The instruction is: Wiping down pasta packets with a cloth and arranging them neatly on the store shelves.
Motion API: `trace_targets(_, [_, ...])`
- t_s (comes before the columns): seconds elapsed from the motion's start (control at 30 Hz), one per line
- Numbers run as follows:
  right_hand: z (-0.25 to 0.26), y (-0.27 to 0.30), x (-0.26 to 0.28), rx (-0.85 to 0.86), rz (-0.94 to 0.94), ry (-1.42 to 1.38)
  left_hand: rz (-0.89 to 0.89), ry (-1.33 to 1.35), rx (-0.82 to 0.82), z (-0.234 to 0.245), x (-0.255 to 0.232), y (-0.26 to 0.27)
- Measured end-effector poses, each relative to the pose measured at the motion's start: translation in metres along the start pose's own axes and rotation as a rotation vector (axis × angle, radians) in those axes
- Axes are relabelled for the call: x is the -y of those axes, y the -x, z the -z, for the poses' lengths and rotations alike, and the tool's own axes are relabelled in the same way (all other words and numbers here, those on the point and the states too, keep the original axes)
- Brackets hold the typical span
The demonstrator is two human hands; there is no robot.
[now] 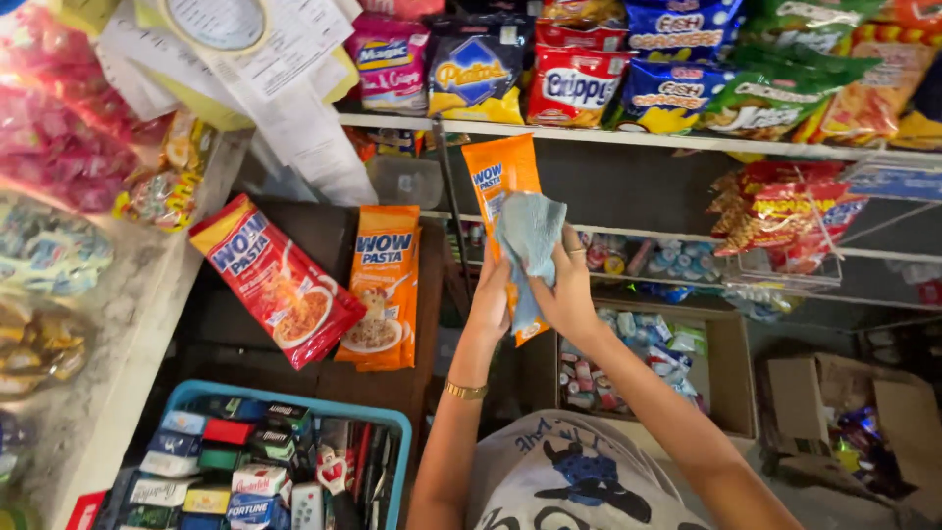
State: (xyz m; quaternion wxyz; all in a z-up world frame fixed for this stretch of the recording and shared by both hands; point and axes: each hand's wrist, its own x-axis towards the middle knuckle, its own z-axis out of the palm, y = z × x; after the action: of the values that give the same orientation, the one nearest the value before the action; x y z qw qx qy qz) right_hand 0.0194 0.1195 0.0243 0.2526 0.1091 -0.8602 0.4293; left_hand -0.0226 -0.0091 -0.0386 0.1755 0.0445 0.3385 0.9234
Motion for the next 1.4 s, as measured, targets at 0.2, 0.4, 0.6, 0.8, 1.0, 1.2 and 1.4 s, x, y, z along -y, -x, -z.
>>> trace_targets(0.2, [-0.041, -0.049, 0.019, -0.203, -0.131, -0.308, -0.365, -0.432, -0.122, -0.009, -0.045, 0.029])
trace_targets(0.4, [-0.107, -0.086, 0.047, -0.095, -0.034, -0.532, -0.741, -0.940, -0.580, -0.005, -0.097, 0.056])
trace_targets(0.6, [-0.306, -0.065, -0.159, 0.097, 0.549, 0.103, -0.813, -0.846, -0.868, 0.056, -0.105, 0.057])
trace_targets(0.8, [-0.204, -0.096, -0.001, 0.724, -0.001, -0.700, -0.811, -0.601, -0.803, 0.055, -0.129, 0.060])
trace_targets(1.0, [-0.180, -0.111, 0.003, 0.847, -0.719, -1.101, -0.666, -0.294, -0.603, 0.080, -0.104, 0.034])
trace_targets(1.2, [-0.220, -0.084, -0.063, 0.800, 0.029, -0.819, -0.466, -0.183, -0.538, 0.096, -0.081, 0.018])
trace_targets(1.4, [-0.208, -0.078, -0.069, 0.788, -0.326, -0.889, -0.148, 0.369, 0.161, 0.097, -0.087, 0.021])
